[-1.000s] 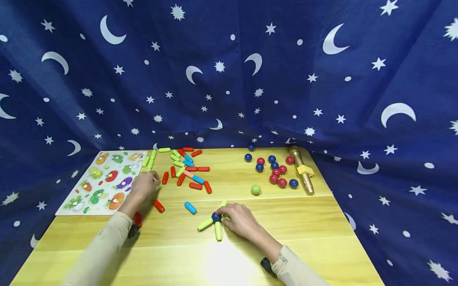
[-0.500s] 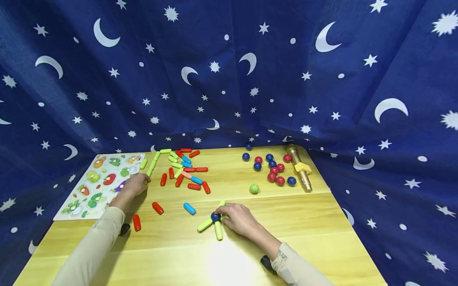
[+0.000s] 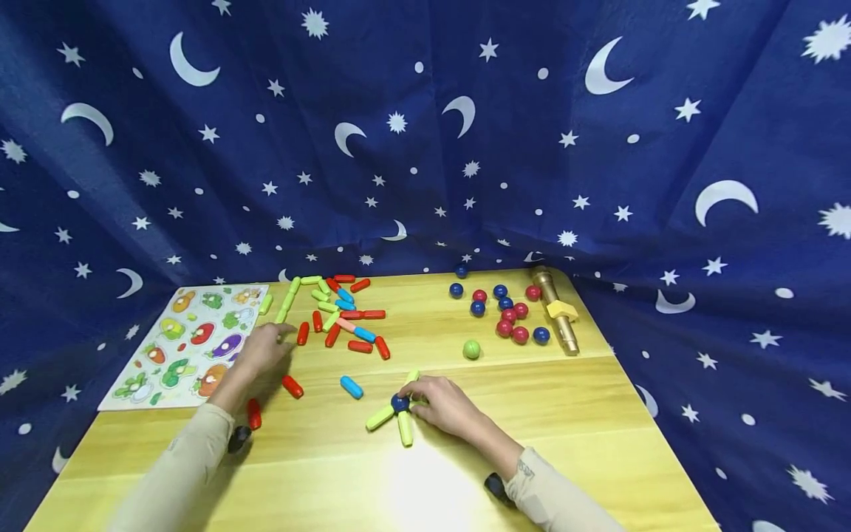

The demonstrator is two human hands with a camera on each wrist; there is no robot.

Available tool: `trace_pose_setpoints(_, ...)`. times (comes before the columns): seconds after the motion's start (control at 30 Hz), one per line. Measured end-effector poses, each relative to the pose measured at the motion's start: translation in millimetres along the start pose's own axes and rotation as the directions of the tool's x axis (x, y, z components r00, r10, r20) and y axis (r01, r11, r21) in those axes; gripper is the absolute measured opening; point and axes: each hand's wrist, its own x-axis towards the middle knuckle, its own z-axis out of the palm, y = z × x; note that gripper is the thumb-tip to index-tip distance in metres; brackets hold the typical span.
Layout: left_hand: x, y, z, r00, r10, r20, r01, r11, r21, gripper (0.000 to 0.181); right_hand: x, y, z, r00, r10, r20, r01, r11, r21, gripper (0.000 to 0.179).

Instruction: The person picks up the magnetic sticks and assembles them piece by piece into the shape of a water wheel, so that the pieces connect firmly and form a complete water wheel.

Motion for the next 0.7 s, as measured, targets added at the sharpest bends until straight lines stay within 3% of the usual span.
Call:
trace_pose_setpoints(0.07, -9.3, 27.8, 11.4, 1.0, 0.023, 0.009, -0.022, 0.989, -0.148, 0.025, -0.1, 1.4, 0.4, 1.0, -0.001, 0.003, 0.001, 1.0, 0.025, 0.029)
trace_pose_setpoints(0.17, -21.6, 64.4, 32.0, 0.996, 0.063, 0.06, -0.042, 0.952, -0.304, 0.02, 0.7, 2.8, 2.1, 1.0, -0.016, 0.002, 0.016, 0.999, 0.032, 0.029)
trace_pose_setpoints(0.3, -31.1, 88.8, 55.8, 0.984, 0.165, 0.072, -0.146, 0.965, -0.217, 0.028, 5.8, 0.5, 2.5, 0.999, -0.034, 0.003, 0.034, 0.999, 0.021, 0.028)
trace_pose_setpoints(0.43, -36.7, 95.8, 70.5, 0.962, 0.261, 0.074, -0.256, 0.964, -0.076, 0.03, 11.7, -2.1, 1.6, 0.999, -0.053, 0.003, 0.053, 0.998, 0.014, 0.029)
trace_pose_setpoints(0.57, -40.0, 99.3, 75.5, 0.951, 0.295, 0.094, -0.288, 0.954, -0.077, 0.03, 13.3, -2.3, 1.2, 0.999, -0.039, 0.007, 0.039, 0.999, 0.002, 0.028)
trace_pose_setpoints(0.7, -44.1, 100.7, 80.5, 0.925, 0.346, 0.156, -0.346, 0.938, -0.032, 0.031, 8.8, -2.0, 2.9, 0.999, -0.021, 0.028, 0.022, 1.0, -0.016, 0.025)
